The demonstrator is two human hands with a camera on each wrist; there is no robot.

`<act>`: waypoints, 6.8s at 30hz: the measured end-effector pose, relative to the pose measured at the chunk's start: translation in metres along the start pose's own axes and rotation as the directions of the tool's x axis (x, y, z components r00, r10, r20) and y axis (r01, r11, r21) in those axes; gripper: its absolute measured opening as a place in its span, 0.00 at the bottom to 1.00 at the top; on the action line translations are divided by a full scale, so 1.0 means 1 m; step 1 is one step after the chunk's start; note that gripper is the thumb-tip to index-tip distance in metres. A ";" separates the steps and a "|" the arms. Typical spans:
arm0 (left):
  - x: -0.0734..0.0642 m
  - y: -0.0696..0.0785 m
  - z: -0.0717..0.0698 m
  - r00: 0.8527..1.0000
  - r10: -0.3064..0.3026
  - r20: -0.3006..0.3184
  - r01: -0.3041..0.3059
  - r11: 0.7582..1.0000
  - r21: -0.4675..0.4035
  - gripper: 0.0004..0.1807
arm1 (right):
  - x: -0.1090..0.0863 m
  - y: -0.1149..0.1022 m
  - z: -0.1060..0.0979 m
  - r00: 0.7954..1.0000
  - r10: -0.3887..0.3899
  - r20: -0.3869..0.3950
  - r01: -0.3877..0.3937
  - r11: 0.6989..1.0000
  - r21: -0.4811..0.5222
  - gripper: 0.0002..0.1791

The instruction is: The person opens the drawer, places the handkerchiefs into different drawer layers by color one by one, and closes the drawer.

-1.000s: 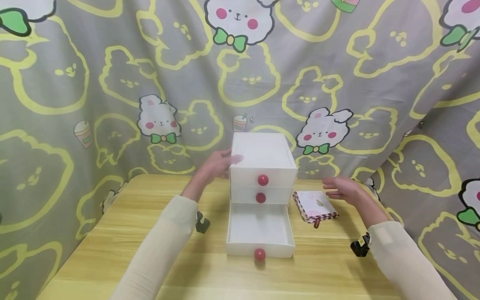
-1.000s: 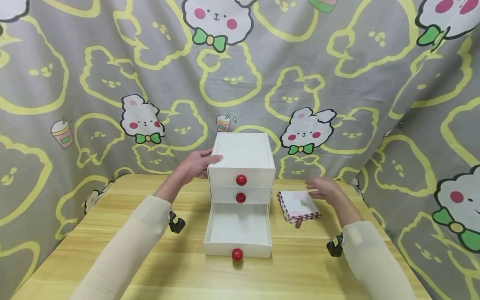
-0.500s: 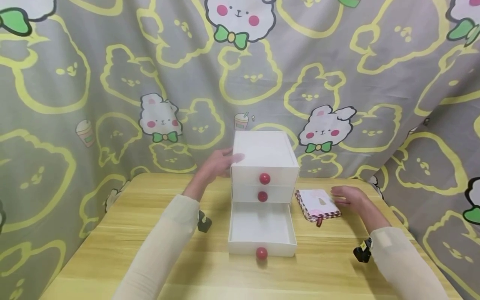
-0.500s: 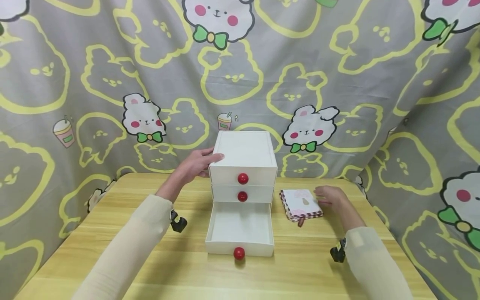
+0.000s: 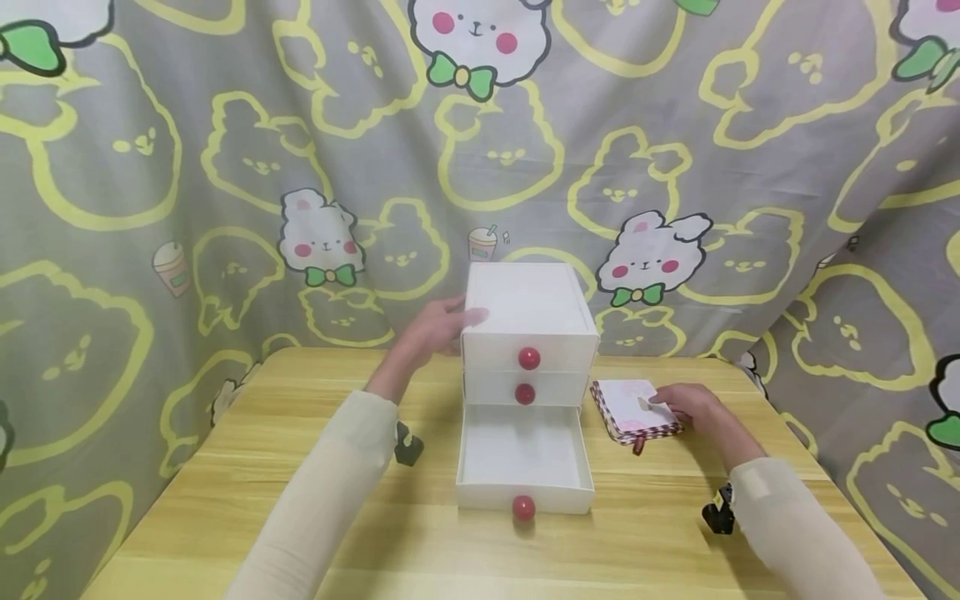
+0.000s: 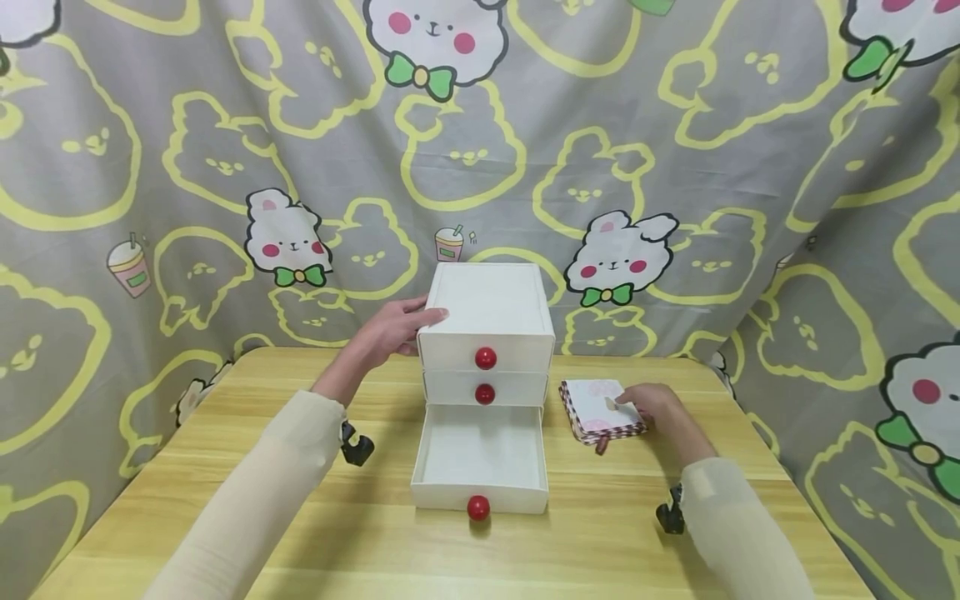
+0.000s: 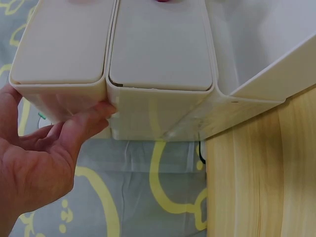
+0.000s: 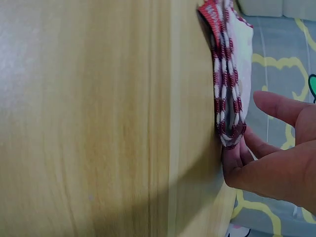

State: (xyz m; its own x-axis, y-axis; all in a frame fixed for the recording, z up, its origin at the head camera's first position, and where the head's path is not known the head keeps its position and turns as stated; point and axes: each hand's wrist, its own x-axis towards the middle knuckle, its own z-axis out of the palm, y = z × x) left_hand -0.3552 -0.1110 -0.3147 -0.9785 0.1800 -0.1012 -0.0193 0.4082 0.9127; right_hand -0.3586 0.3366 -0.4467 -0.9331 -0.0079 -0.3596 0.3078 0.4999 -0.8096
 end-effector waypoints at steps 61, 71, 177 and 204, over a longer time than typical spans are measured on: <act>-0.001 0.000 0.000 1.000 0.011 0.018 -0.011 1.000 -0.014 0.47 | -0.047 -0.048 0.022 0.991 -0.096 0.088 0.065 0.949 0.307 0.19; -0.001 0.000 -0.001 1.000 0.019 0.020 -0.019 1.000 -0.005 0.47 | -0.084 -0.071 0.013 0.970 -0.197 0.141 0.143 0.936 0.323 0.20; 0.000 0.001 -0.001 1.000 0.008 0.011 -0.008 1.000 0.000 0.46 | -0.101 -0.085 0.147 0.910 -0.264 0.321 0.202 0.956 0.214 0.27; -0.001 0.001 0.000 1.000 0.008 0.016 -0.008 1.000 -0.019 0.45 | -0.086 -0.087 0.161 0.929 -0.257 0.267 0.200 0.954 0.225 0.22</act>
State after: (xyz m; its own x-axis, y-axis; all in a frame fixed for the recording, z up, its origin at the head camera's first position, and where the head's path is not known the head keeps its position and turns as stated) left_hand -0.3544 -0.1111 -0.3136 -0.9753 0.1972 -0.1000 -0.0157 0.3893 0.9210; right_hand -0.2753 0.1546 -0.4196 -0.8962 -0.3670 -0.2493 0.1491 0.2801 -0.9483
